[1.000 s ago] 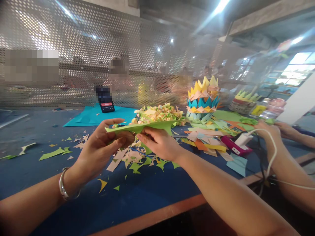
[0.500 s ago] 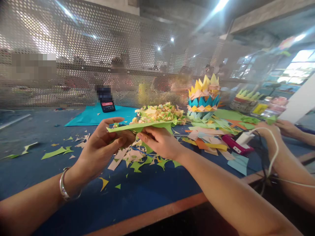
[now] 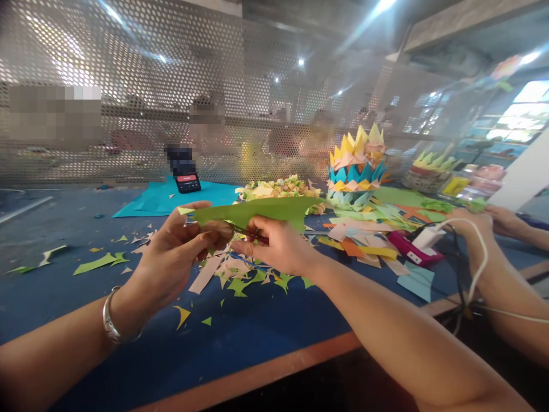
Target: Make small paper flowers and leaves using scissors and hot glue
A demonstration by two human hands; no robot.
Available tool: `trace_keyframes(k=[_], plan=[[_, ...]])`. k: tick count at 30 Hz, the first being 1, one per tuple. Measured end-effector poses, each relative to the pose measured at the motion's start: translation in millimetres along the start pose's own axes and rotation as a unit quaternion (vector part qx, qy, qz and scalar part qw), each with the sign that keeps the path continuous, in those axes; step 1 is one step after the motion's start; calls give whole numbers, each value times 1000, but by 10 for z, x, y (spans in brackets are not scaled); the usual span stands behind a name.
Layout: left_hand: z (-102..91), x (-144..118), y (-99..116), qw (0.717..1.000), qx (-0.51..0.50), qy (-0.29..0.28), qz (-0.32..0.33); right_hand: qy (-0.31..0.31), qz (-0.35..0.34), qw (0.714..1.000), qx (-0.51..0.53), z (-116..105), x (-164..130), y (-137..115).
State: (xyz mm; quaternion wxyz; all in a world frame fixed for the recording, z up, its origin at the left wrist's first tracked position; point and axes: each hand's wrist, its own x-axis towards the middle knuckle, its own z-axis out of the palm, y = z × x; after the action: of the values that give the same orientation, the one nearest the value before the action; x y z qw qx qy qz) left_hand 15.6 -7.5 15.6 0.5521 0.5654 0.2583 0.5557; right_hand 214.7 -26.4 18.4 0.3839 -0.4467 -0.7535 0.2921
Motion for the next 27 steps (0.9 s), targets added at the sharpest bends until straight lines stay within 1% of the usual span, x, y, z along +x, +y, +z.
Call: trace_keyframes(k=[2, 5, 8, 10, 12, 15, 17, 18, 20, 23, 27], plan=[[-2, -2, -20, 1000, 1, 0, -7, 4, 6, 1000, 19, 38, 9, 19], [11, -14, -20, 1000, 3, -11, -9, 10, 10, 997, 74, 106, 28, 51], [45, -33, 9, 1000, 16, -25, -9, 13, -14, 990, 138, 163, 52, 77], [64, -46, 26, 999, 22, -22, -15, 11, -35, 985, 168, 185, 61, 83], [69, -58, 29, 999, 7, -6, -38, 17, -48, 984, 172, 194, 60, 78], [52, -79, 16, 994, -38, 34, -99, 43, -54, 987, 147, 193, 42, 58], [35, -91, 7, 990, -39, 43, -131, 50, -58, 988, 137, 189, 27, 43], [28, -94, 4, 990, -32, 40, -134, 51, -60, 988, 135, 186, 20, 36], [18, -89, -1, 992, -25, 23, -119, 46, -58, 988, 132, 177, 10, 25], [10, -53, -8, 995, -47, 2, -92, 26, -54, 990, 131, 150, -1, 18], [-13, 1, -13, 995, -45, 9, -86, 10, -67, 989, 129, 109, -4, 26]])
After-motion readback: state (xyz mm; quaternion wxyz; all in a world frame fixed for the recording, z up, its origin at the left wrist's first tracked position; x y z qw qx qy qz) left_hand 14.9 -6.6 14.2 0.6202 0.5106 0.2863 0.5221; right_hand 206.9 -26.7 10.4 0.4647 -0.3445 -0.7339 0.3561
